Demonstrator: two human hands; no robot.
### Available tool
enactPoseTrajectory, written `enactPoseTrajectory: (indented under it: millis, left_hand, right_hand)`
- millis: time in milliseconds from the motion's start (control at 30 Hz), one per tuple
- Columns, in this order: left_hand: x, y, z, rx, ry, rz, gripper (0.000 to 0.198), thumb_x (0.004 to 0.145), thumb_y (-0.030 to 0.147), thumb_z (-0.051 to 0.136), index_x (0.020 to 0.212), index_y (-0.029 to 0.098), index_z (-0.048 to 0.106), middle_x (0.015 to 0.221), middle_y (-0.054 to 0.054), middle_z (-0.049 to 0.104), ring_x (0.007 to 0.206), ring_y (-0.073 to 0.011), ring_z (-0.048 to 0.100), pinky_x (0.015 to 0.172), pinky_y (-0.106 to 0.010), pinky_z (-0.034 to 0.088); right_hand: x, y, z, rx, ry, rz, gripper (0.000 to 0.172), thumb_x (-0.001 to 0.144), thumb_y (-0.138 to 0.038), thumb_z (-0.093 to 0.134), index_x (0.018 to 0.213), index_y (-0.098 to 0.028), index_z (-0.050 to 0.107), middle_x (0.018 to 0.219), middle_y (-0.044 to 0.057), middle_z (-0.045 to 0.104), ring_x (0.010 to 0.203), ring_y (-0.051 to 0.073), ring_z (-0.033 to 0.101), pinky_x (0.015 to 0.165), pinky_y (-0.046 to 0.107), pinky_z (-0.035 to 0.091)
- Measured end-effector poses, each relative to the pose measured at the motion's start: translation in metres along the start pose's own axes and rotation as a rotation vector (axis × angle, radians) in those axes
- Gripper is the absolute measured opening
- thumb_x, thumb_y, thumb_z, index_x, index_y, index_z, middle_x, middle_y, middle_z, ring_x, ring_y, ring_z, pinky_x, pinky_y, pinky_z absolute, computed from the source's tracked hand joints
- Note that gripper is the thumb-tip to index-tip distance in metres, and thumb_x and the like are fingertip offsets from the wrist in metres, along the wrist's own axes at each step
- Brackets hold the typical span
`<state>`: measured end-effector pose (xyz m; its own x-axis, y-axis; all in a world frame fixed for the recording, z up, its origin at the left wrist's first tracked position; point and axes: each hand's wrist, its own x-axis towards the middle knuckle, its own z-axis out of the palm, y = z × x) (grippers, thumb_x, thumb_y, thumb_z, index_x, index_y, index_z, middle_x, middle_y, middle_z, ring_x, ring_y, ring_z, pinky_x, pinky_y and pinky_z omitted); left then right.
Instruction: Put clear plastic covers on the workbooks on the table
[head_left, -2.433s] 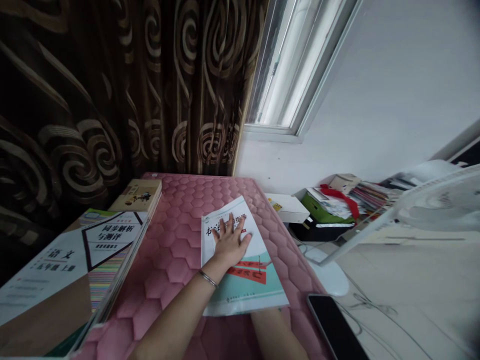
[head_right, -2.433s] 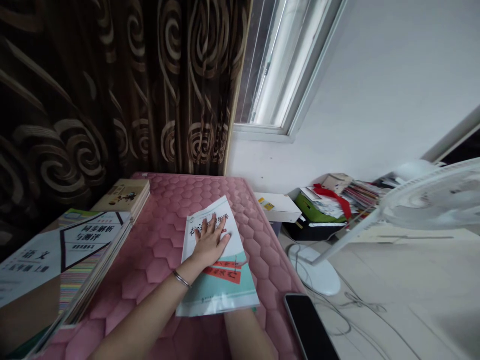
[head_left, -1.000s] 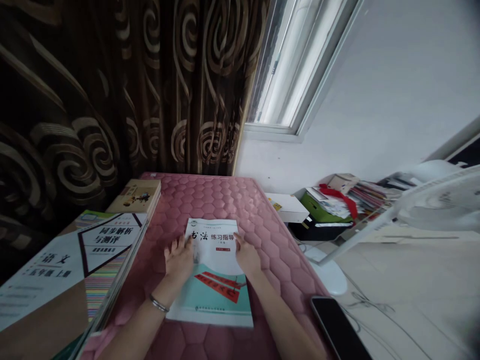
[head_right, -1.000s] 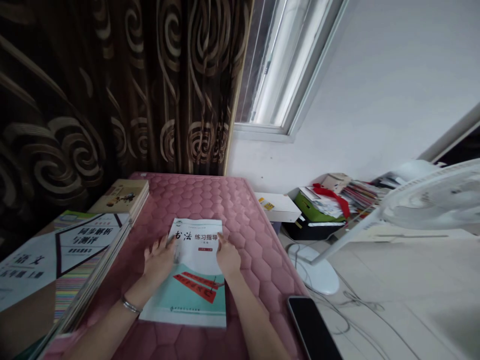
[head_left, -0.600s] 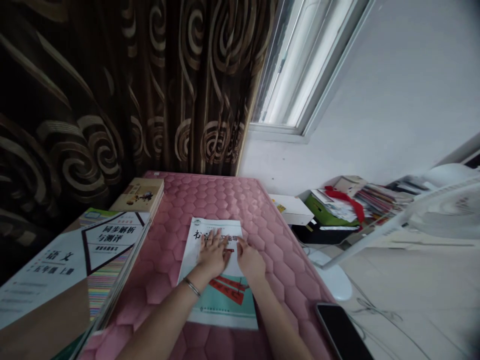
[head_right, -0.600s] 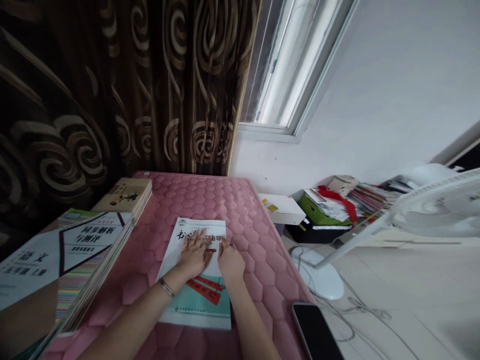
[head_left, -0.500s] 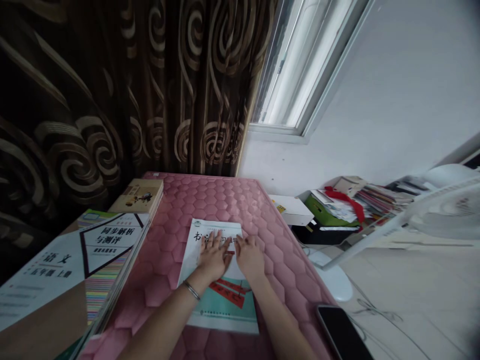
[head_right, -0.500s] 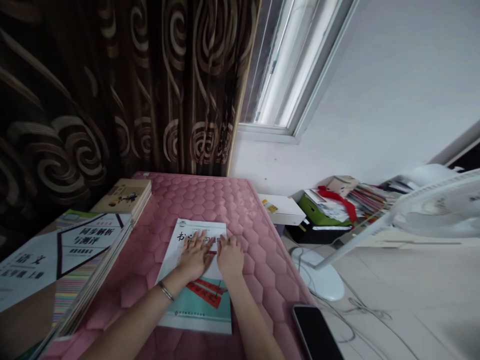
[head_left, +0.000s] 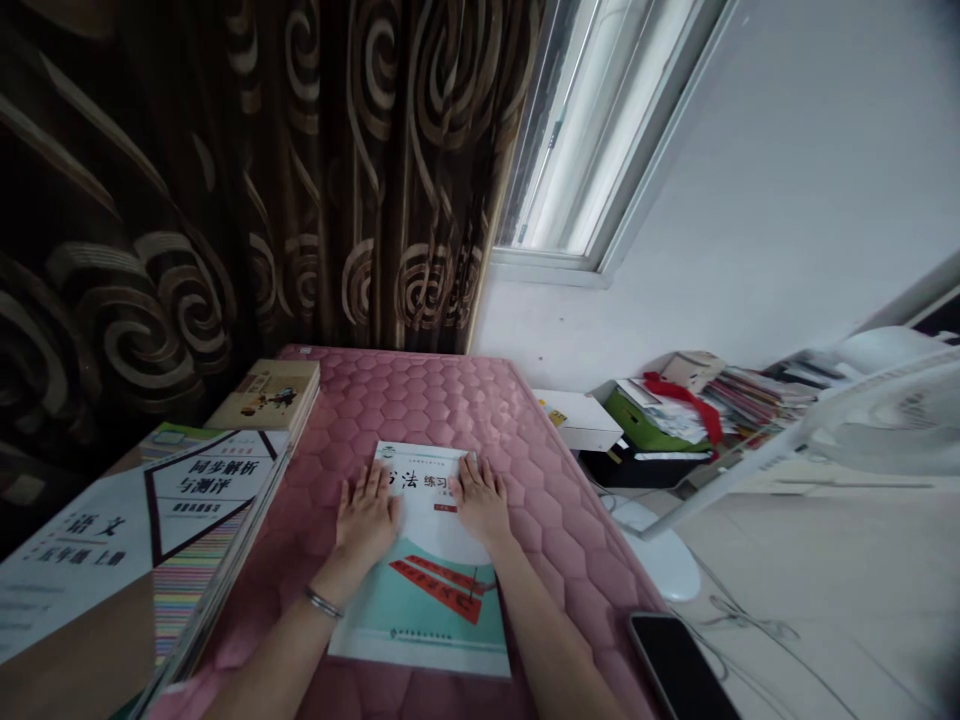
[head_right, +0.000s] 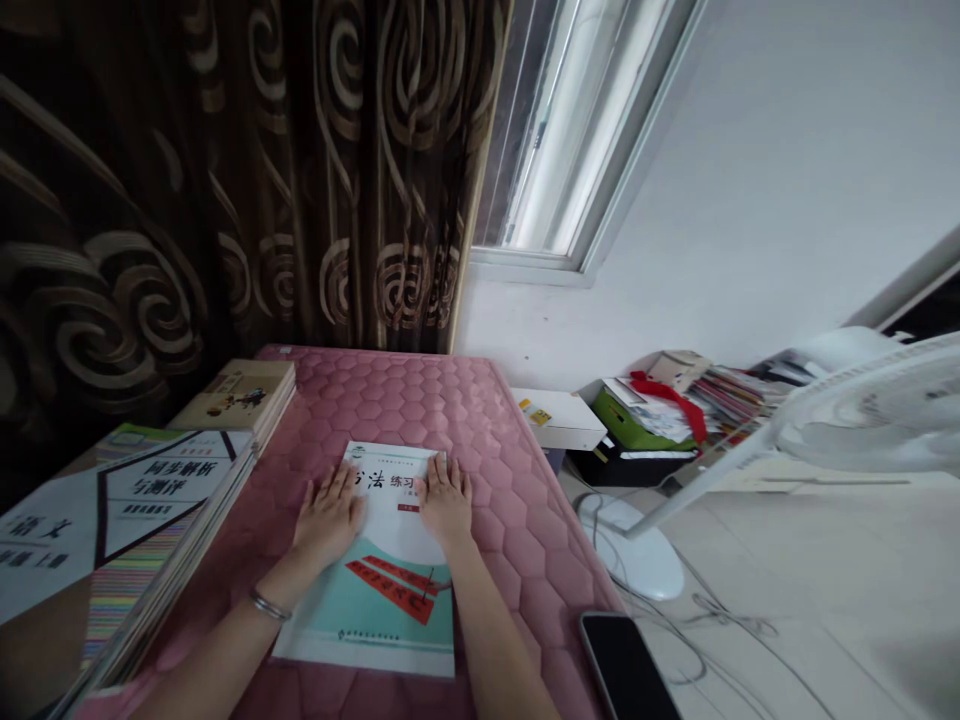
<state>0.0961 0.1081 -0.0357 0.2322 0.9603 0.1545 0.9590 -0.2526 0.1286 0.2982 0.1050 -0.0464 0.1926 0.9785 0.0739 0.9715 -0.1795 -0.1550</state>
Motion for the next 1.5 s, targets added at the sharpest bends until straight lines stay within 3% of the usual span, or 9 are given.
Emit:
enactPoseTrajectory:
  millis: [167, 267, 367, 500, 800, 1000, 1133, 1267, 1500]
  left_hand:
    - [-0.003, -0.009, -0.001, 0.048, -0.005, -0.112, 0.056, 0.093, 0.027, 0.027, 0.147, 0.016, 0.035, 0.156, -0.010, 0.027, 0.145, -0.0290, 0.023, 0.115, -0.061, 0.011]
    - [0.006, 0.016, 0.000, 0.042, 0.006, 0.010, 0.056, 0.089, 0.016, 0.031, 0.144, 0.015, 0.041, 0.157, -0.010, 0.026, 0.146, -0.0270, 0.018, 0.117, -0.057, 0.004]
    - [0.023, 0.053, 0.002, -0.077, -0.089, 0.223, 0.056, 0.089, 0.015, 0.034, 0.144, 0.016, 0.042, 0.155, -0.008, 0.032, 0.145, -0.0225, 0.023, 0.119, -0.048, 0.015]
    - [0.037, 0.078, 0.012, -0.135, -0.065, 0.163, 0.053, 0.095, 0.027, 0.029, 0.144, 0.012, 0.040, 0.155, -0.011, 0.032, 0.143, -0.0225, 0.028, 0.119, -0.043, 0.019]
    - [0.037, -0.015, 0.010, -0.030, 0.069, -0.048, 0.055, 0.094, 0.028, 0.026, 0.148, 0.018, 0.035, 0.155, -0.009, 0.031, 0.144, -0.0258, 0.026, 0.117, -0.055, 0.012]
    - [-0.017, 0.005, 0.004, 0.054, 0.010, 0.167, 0.056, 0.089, 0.013, 0.032, 0.144, 0.018, 0.042, 0.157, -0.007, 0.027, 0.146, -0.0220, 0.020, 0.120, -0.048, 0.008]
    - [-0.082, 0.021, 0.010, -0.068, 0.035, 0.439, 0.057, 0.096, 0.037, 0.035, 0.150, 0.024, 0.027, 0.159, -0.004, 0.024, 0.144, -0.0203, 0.025, 0.119, -0.041, 0.021]
    - [-0.114, -0.008, 0.006, -0.045, 0.061, 0.385, 0.061, 0.096, 0.044, 0.033, 0.152, 0.023, 0.020, 0.158, -0.005, 0.025, 0.143, -0.0199, 0.028, 0.116, -0.038, 0.026]
    - [-0.118, -0.028, 0.000, -0.037, 0.024, 0.293, 0.060, 0.096, 0.042, 0.032, 0.152, 0.025, 0.019, 0.157, -0.002, 0.027, 0.142, -0.0189, 0.032, 0.114, -0.037, 0.031]
  right_hand:
    - [0.002, 0.001, 0.007, -0.014, 0.022, -0.009, 0.057, 0.100, -0.047, 0.017, 0.149, -0.023, 0.031, 0.157, 0.001, 0.024, 0.145, 0.024, 0.019, 0.115, 0.045, 0.014]
    - [0.001, 0.002, 0.008, -0.030, 0.035, -0.014, 0.056, 0.100, -0.046, 0.019, 0.149, -0.023, 0.032, 0.157, 0.002, 0.024, 0.145, 0.025, 0.019, 0.115, 0.046, 0.015]
    - [-0.001, 0.002, 0.007, -0.048, 0.047, -0.017, 0.054, 0.100, -0.042, 0.019, 0.149, -0.023, 0.031, 0.157, 0.002, 0.023, 0.145, 0.024, 0.020, 0.114, 0.045, 0.016]
    - [-0.001, 0.002, 0.005, -0.055, 0.025, -0.011, 0.052, 0.100, -0.038, 0.019, 0.149, -0.024, 0.031, 0.157, -0.001, 0.024, 0.145, 0.022, 0.020, 0.114, 0.043, 0.017]
    - [-0.001, 0.001, 0.004, -0.042, 0.005, -0.004, 0.053, 0.099, -0.036, 0.021, 0.150, -0.024, 0.031, 0.157, 0.001, 0.026, 0.145, 0.022, 0.018, 0.115, 0.044, 0.014]
    - [-0.002, 0.001, 0.003, -0.062, -0.009, 0.001, 0.053, 0.099, -0.035, 0.020, 0.151, -0.024, 0.028, 0.158, 0.001, 0.023, 0.146, 0.021, 0.017, 0.115, 0.044, 0.014]
    - [-0.003, -0.001, 0.002, -0.059, -0.010, -0.004, 0.053, 0.100, -0.035, 0.020, 0.150, -0.023, 0.029, 0.158, 0.001, 0.023, 0.146, 0.021, 0.017, 0.116, 0.044, 0.014]
    - [-0.004, 0.001, 0.003, -0.051, -0.017, -0.006, 0.053, 0.100, -0.035, 0.020, 0.151, -0.022, 0.028, 0.158, 0.002, 0.023, 0.146, 0.021, 0.017, 0.115, 0.044, 0.015]
    - [-0.008, -0.010, -0.010, -0.050, -0.048, 0.026, 0.054, 0.099, -0.034, 0.020, 0.151, -0.019, 0.028, 0.159, 0.006, 0.017, 0.147, 0.025, 0.011, 0.115, 0.052, 0.013]
